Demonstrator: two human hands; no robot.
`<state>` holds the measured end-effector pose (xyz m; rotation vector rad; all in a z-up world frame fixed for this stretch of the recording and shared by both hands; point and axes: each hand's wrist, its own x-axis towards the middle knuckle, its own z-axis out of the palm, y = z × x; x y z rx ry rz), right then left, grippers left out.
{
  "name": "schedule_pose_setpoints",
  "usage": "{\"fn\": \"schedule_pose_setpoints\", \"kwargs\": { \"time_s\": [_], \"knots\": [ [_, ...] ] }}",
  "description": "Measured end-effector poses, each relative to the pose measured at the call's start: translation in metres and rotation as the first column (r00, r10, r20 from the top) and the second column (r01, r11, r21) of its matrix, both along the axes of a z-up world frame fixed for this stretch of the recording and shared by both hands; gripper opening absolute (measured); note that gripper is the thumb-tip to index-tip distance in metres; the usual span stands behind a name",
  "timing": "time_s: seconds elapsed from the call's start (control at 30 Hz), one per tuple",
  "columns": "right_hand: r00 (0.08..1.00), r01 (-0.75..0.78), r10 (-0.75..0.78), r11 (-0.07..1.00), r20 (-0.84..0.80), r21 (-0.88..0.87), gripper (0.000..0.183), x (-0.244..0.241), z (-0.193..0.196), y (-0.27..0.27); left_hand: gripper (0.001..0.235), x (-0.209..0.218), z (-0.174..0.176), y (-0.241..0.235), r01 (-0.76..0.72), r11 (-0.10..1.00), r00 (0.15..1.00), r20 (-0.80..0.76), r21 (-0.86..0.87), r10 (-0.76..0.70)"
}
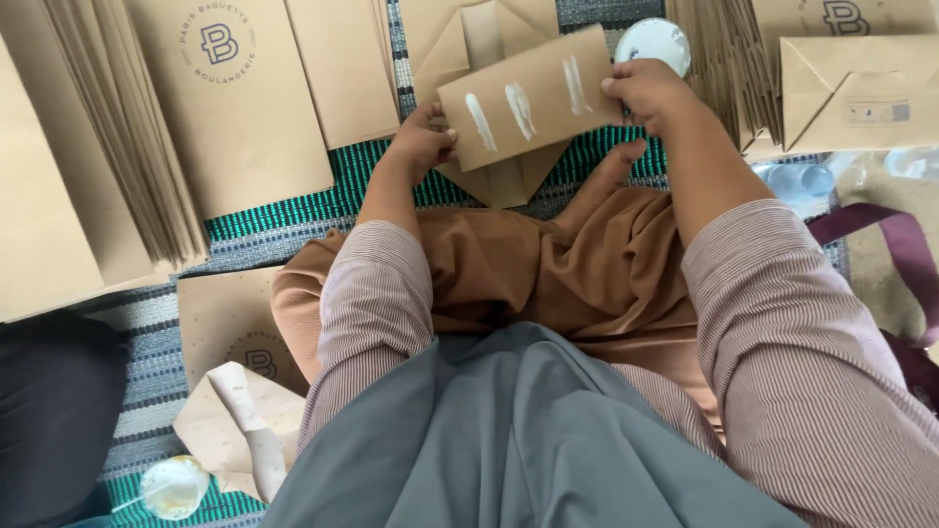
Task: The person sits on a mat and assembles flat brown paper bags into three-dimensional containers. They fold the bottom flaps, apply white adhesive with a brush to secure the seams, and press the glued areas to set. The process is repeated for multiple bags.
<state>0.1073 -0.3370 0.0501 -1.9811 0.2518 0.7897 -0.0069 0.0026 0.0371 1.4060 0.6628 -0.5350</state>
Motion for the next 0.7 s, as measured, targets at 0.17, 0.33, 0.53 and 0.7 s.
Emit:
{"fn": "schedule_pose_setpoints", "kwargs": {
  "time_s": [0.17, 0.33, 0.53, 0.7],
  "knots": [
    [0.992, 0.097, -0.079, 0.974, 0.094, -0.206, 0.010, -0.004, 0.002, -0.017, 0.042, 0.010, -0.035, 0.010, -0.049, 0.923, 0.986, 0.163, 0.382, -0.015],
    [0.985, 0.142, -0.099, 0.932, 0.143, -0.334, 0.008, -0.002, -0.010, -0.025, 0.052, 0.019, -0.078, 0.024, -0.142, 0.630, 0.832, 0.438, 0.763, -0.342],
    [0.993, 0.081, -0.046, 0.937, 0.110, -0.341, 0.013, 0.009, -0.035, -0.007, 0.053, 0.023, -0.058, 0.008, 0.206, 0.316, 0.765, 0.049, 0.926, -0.642],
    [0.994, 0.102, -0.093, 0.977, 0.059, -0.185, 0.007, 0.011, -0.042, 0.010, 0.056, 0.026, -0.049, 0.007, 0.309, 0.287, 0.756, -0.051, 0.907, -0.653]
  ]
}}
